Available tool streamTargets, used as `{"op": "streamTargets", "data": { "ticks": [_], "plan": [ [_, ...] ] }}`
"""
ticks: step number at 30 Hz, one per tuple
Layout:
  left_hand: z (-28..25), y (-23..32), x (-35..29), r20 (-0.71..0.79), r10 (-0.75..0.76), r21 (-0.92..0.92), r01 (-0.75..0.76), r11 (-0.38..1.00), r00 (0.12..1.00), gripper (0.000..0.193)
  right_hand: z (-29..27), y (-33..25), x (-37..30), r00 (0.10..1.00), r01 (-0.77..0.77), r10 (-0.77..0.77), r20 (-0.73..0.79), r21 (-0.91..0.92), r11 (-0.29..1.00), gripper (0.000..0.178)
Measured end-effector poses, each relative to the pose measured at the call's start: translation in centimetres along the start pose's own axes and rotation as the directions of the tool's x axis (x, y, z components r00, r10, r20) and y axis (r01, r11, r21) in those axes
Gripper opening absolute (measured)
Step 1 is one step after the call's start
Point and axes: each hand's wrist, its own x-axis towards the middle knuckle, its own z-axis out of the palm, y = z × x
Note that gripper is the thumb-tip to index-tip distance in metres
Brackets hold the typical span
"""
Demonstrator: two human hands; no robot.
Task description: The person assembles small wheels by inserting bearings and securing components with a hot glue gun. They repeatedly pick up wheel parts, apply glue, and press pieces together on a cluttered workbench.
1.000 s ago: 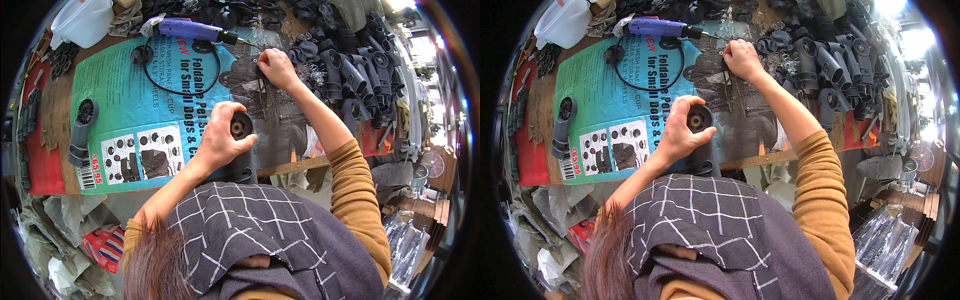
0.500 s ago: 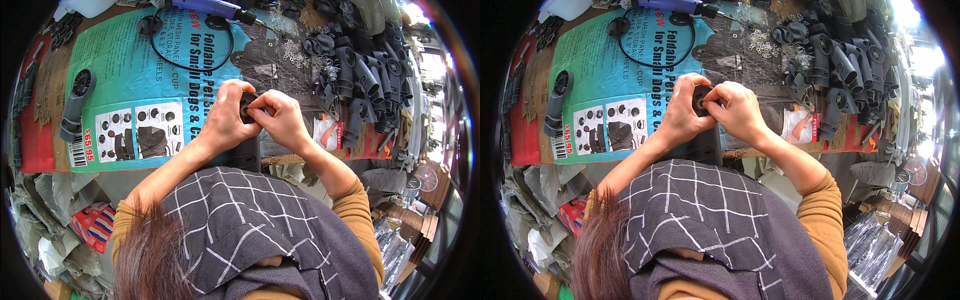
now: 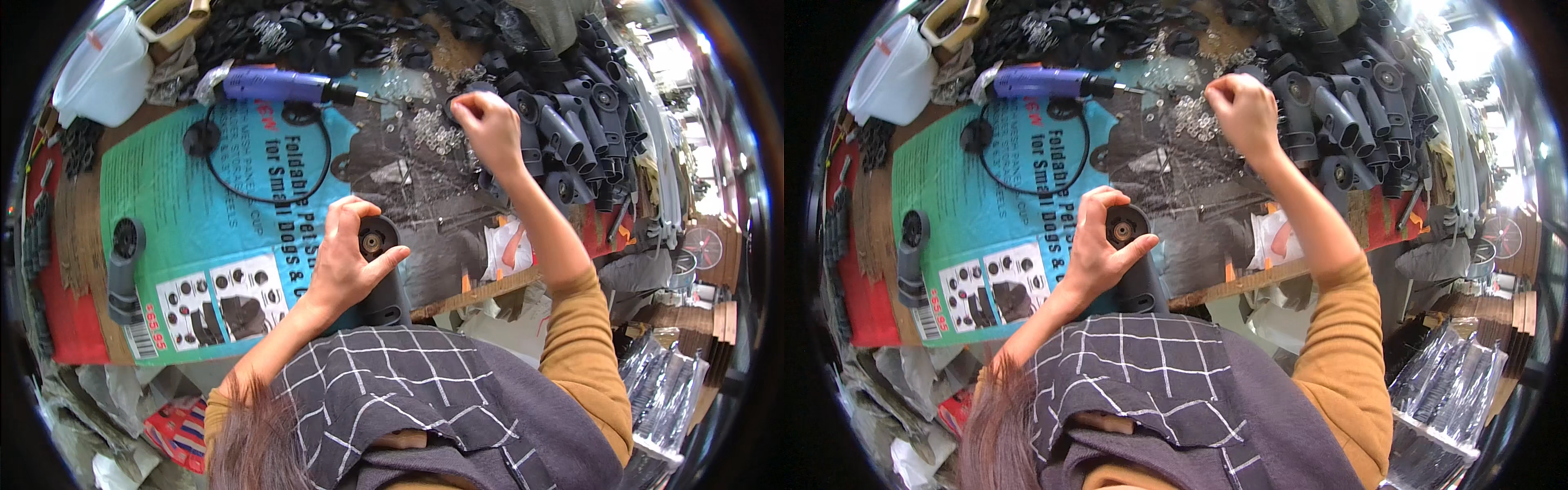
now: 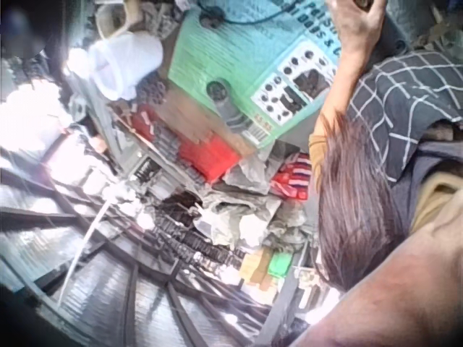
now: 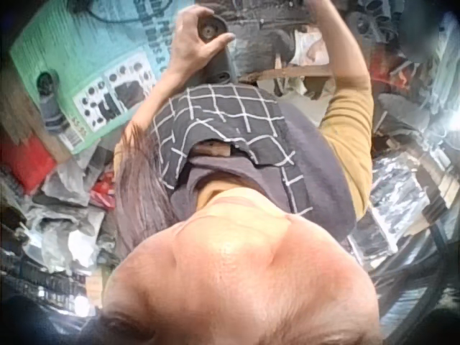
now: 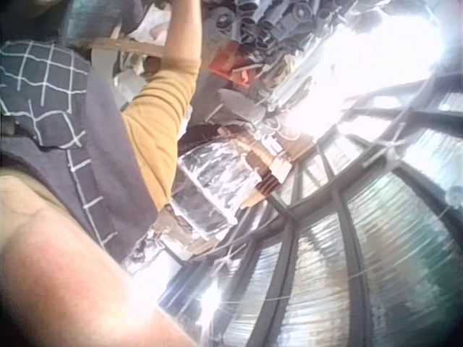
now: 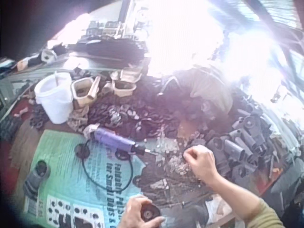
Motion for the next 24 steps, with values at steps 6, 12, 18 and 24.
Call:
{"op": "streamTargets", "data": {
  "ticks": [6,12,18,24],
  "plan": [
    [0.4,0.2,1.3,-0.014,0.03,0.015,-0.029,0.999,0.999,0.057,6.3,9.6,9.8,0.978,0.183,-0.21,-0.016,-0.43,0.884,0.015],
    [0.3,0.0,1.0,-0.008,0.037,0.033,-0.037,0.999,0.999,0.057,5.5,6.3,10.0,0.989,0.136,-0.103,0.103,-0.407,0.903,0.012],
    [1.0,-0.3,0.5,-0.103,0.147,0.05,-0.142,0.989,0.984,0.054,-0.5,-3.6,-2.6,0.72,-0.436,-0.083,0.689,0.541,0.719,0.01],
    [1.1,-0.3,0.4,-0.099,0.128,0.031,-0.125,0.992,0.987,0.015,-0.9,-7.6,-7.5,0.634,-0.417,-0.013,0.773,0.356,0.836,0.014]
  ]
}}
